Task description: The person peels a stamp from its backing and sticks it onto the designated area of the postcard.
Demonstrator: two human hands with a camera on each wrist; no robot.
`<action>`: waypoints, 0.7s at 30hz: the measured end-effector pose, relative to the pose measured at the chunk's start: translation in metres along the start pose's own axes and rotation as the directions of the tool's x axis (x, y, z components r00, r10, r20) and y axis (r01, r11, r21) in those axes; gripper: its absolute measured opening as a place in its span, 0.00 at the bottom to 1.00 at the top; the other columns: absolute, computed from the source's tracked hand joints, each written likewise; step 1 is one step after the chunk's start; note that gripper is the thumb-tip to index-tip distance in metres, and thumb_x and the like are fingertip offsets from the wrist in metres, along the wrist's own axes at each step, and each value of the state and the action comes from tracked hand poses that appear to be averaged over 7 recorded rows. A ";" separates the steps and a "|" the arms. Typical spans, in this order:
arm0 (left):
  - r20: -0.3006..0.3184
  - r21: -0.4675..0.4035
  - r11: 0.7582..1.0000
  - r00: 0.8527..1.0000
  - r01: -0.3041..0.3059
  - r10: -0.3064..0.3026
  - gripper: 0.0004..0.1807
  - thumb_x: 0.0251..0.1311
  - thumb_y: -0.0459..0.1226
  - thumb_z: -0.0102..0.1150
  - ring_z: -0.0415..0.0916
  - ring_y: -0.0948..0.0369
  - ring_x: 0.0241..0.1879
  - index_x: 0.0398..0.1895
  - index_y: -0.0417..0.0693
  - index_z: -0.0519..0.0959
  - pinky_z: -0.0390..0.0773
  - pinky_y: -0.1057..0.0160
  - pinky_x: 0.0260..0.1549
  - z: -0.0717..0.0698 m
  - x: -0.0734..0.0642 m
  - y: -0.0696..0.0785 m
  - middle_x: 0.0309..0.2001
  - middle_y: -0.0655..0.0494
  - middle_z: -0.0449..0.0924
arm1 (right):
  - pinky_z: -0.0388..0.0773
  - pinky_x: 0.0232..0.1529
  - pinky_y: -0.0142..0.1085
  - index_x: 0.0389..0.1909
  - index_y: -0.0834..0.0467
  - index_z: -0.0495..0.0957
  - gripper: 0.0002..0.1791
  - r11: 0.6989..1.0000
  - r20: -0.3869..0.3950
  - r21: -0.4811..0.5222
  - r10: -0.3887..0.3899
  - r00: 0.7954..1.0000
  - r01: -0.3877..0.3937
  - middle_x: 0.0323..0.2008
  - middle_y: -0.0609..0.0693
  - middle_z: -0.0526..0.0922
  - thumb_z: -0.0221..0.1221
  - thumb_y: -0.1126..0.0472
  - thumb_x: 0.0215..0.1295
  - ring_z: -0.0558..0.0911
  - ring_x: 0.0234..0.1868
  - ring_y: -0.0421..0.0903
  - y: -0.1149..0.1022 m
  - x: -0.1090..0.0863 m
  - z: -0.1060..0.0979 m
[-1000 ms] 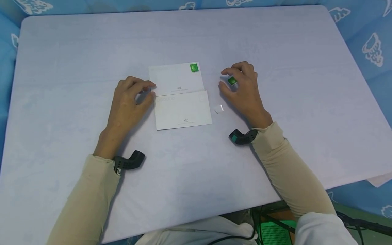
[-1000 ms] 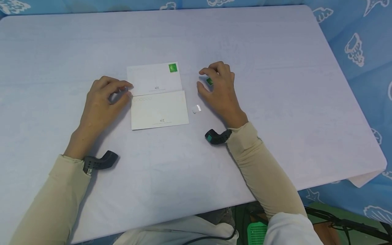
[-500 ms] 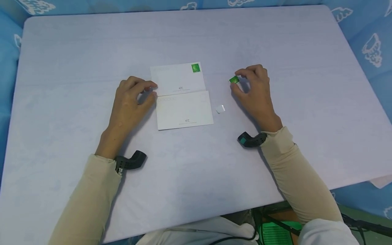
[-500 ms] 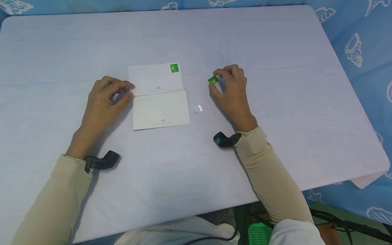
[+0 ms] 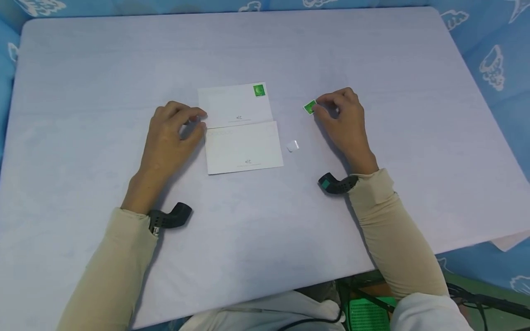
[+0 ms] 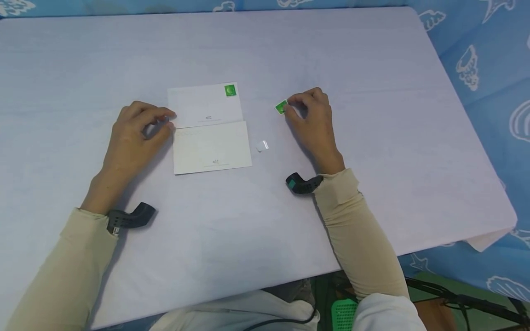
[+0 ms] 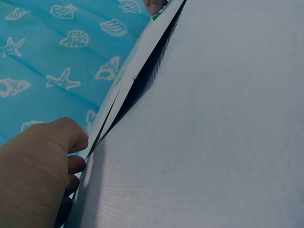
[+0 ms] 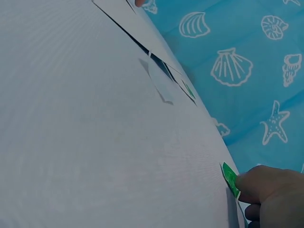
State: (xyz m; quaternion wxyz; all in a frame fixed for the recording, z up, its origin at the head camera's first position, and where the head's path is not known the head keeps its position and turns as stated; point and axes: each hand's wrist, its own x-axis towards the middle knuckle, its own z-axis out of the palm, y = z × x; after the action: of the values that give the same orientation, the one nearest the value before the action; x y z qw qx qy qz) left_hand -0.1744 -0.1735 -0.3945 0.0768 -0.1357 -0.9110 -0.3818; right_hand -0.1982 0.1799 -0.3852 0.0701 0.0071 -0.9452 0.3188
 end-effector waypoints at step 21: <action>0.009 -0.035 0.999 0.999 0.040 -0.040 0.11 0.60 0.41 0.55 0.64 0.60 0.40 0.44 0.53 0.81 0.61 0.59 0.42 0.002 0.001 -0.002 0.39 0.58 0.73 | 0.64 0.36 0.28 0.35 0.57 0.80 0.11 0.980 -0.051 0.184 0.079 0.996 -0.068 0.35 0.45 0.73 0.60 0.53 0.59 0.70 0.38 0.38 0.002 0.001 0.002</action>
State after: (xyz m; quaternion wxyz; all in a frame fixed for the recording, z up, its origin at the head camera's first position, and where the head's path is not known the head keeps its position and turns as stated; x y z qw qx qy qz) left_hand -0.1759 -0.1730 -0.3968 0.0629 -0.1205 -0.9070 -0.3987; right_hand -0.1994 0.1800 -0.3879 0.0847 -0.0308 -0.9092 0.4065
